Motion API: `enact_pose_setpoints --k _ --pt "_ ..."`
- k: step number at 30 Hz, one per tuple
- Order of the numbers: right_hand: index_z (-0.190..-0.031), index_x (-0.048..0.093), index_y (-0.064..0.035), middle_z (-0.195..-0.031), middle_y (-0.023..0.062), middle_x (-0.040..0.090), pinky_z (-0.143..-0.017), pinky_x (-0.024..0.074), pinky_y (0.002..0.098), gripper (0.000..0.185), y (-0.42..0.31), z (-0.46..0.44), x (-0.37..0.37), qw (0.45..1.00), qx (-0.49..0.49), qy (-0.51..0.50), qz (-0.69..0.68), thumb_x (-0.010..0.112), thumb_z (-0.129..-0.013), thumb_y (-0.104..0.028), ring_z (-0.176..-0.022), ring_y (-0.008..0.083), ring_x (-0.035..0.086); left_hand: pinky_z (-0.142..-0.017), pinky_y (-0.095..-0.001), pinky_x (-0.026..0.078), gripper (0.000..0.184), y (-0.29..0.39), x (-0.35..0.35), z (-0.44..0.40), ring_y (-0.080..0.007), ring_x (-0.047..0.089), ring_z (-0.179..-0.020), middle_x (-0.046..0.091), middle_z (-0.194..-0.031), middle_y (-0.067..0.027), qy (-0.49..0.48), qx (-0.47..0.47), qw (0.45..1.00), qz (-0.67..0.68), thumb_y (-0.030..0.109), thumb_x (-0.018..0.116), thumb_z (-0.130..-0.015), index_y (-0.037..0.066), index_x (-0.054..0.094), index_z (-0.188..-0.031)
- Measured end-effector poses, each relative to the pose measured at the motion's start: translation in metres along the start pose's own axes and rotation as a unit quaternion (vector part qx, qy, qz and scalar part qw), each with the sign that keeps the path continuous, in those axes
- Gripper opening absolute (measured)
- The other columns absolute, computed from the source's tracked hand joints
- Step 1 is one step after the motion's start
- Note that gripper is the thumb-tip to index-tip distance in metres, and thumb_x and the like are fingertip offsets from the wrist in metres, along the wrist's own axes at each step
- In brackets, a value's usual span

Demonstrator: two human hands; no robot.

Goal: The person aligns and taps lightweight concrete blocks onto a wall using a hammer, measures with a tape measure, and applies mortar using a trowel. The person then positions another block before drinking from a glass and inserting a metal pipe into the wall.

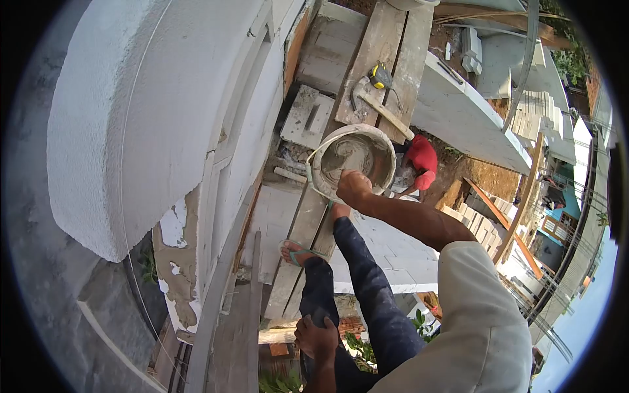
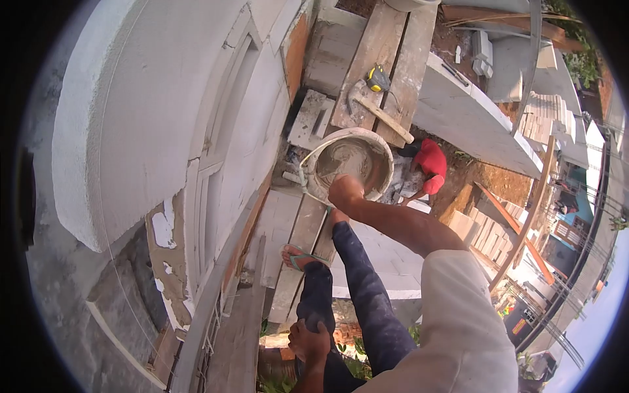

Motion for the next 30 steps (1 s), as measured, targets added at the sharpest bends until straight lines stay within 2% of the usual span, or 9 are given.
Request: enact_pose_setpoints --k 3,5,7,11,18,20,24,29,30 --pt "-0.102 0.085 -0.0084 -0.106 0.0163 0.075 -0.048 0.0596 0.0467 0.018 0.013 0.031 -0.004 0.985 -0.124 -0.115 -0.043 0.071 -0.093 -0.016 -0.081 0.033 0.077 -0.11 -0.0553 0.046 0.061 0.004 -0.006 -0.001 -0.0384 0.059 -0.128 0.064 -0.137 -0.0157 -0.015 -0.006 1.0 0.005 0.039 0.076 -0.086 0.003 0.067 -0.135" --pt "-0.1 0.085 -0.011 -0.107 0.0152 0.076 -0.055 0.0612 0.0465 0.018 0.044 0.047 0.003 0.988 -0.113 -0.037 -0.095 0.07 -0.094 -0.017 -0.091 0.032 0.078 -0.11 -0.0555 0.046 0.061 0.009 -0.009 -0.002 -0.0385 0.059 -0.128 0.064 -0.137 -0.0159 -0.019 -0.005 1.0 0.011 0.039 0.076 -0.086 0.003 0.067 -0.135" --pt "-0.108 0.077 0.0 -0.101 0.0121 0.072 -0.067 0.0601 0.0458 0.025 0.077 0.062 -0.013 0.994 -0.052 0.028 -0.088 0.069 -0.093 -0.018 -0.092 0.0302 0.075 -0.11 -0.0556 0.046 0.062 0.008 -0.015 -0.001 -0.0386 0.059 -0.128 0.064 -0.138 -0.016 -0.029 -0.013 0.999 0.008 0.039 0.076 -0.086 0.003 0.067 -0.135" --pt "-0.106 0.069 0.0062 -0.094 0.0141 0.062 -0.051 0.0535 0.0406 0.028 0.123 0.056 -0.026 0.986 0.019 0.157 0.05 0.065 -0.094 -0.019 -0.077 0.0266 0.069 -0.11 -0.0563 0.046 0.061 0.006 -0.01 -0.001 -0.0391 0.059 -0.128 0.063 -0.139 -0.0163 -0.03 -0.014 0.999 0.012 0.039 0.076 -0.087 0.003 0.067 -0.134" --pt "-0.115 0.075 -0.0018 -0.101 0.0181 0.075 -0.057 0.061 0.0447 0.024 0.143 0.045 0.022 0.984 0.131 0.031 -0.117 0.064 -0.097 -0.015 -0.09 0.035 0.079 -0.11 -0.0568 0.047 0.06 0.007 -0.012 -0.003 -0.04 0.059 -0.129 0.063 -0.14 -0.017 -0.025 -0.007 0.999 0.023 0.039 0.076 -0.088 0.003 0.066 -0.135" --pt "-0.114 0.079 -0.0061 -0.11 0.0212 0.079 -0.065 0.0649 0.0471 0.025 0.138 0.054 0.037 0.969 0.104 -0.154 -0.163 0.063 -0.098 -0.015 -0.102 0.0339 0.08 -0.111 -0.0568 0.047 0.06 0.005 -0.008 -0.003 -0.0398 0.058 -0.13 0.062 -0.141 -0.017 -0.029 -0.008 0.999 0.022 0.039 0.075 -0.089 0.003 0.066 -0.136" --pt "-0.111 0.079 -0.0011 -0.113 0.0218 0.08 -0.068 0.0659 0.046 0.027 0.12 0.08 0.055 0.94 0.07 -0.207 -0.26 0.061 -0.096 -0.015 -0.103 0.0313 0.08 -0.112 -0.0562 0.046 0.06 0.005 -0.009 -0.004 -0.0393 0.057 -0.133 0.061 -0.143 -0.0172 -0.038 -0.012 0.999 0.018 0.041 0.073 -0.091 0.004 0.065 -0.138" --pt "-0.098 0.074 0.0004 -0.084 0.0154 0.073 -0.05 0.0555 0.0407 0.023 0.053 0.023 0.223 0.932 -0.105 -0.162 -0.308 0.062 -0.098 -0.02 -0.07 0.0266 0.073 -0.112 -0.0559 0.046 0.061 0.005 -0.011 -0.003 -0.0396 0.056 -0.133 0.06 -0.144 -0.0171 -0.048 -0.025 0.998 0.018 0.042 0.072 -0.092 0.005 0.064 -0.14" --pt "-0.095 0.073 0.0003 -0.076 0.0137 0.071 -0.045 0.0531 0.0395 0.024 0.039 0.015 0.214 0.923 -0.155 -0.157 -0.316 0.063 -0.099 -0.022 -0.062 0.0254 0.071 -0.111 -0.0565 0.046 0.062 0.003 -0.01 -0.002 -0.0399 0.056 -0.133 0.06 -0.145 -0.017 -0.05 -0.024 0.998 0.019 0.042 0.072 -0.092 0.005 0.064 -0.14"
Point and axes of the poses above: each hand's wrist, its own z-axis away from the middle knuckle, its own x-axis out of the palm, y = z × x, the point moved 4 cm from there along -z, towards the middle knuckle
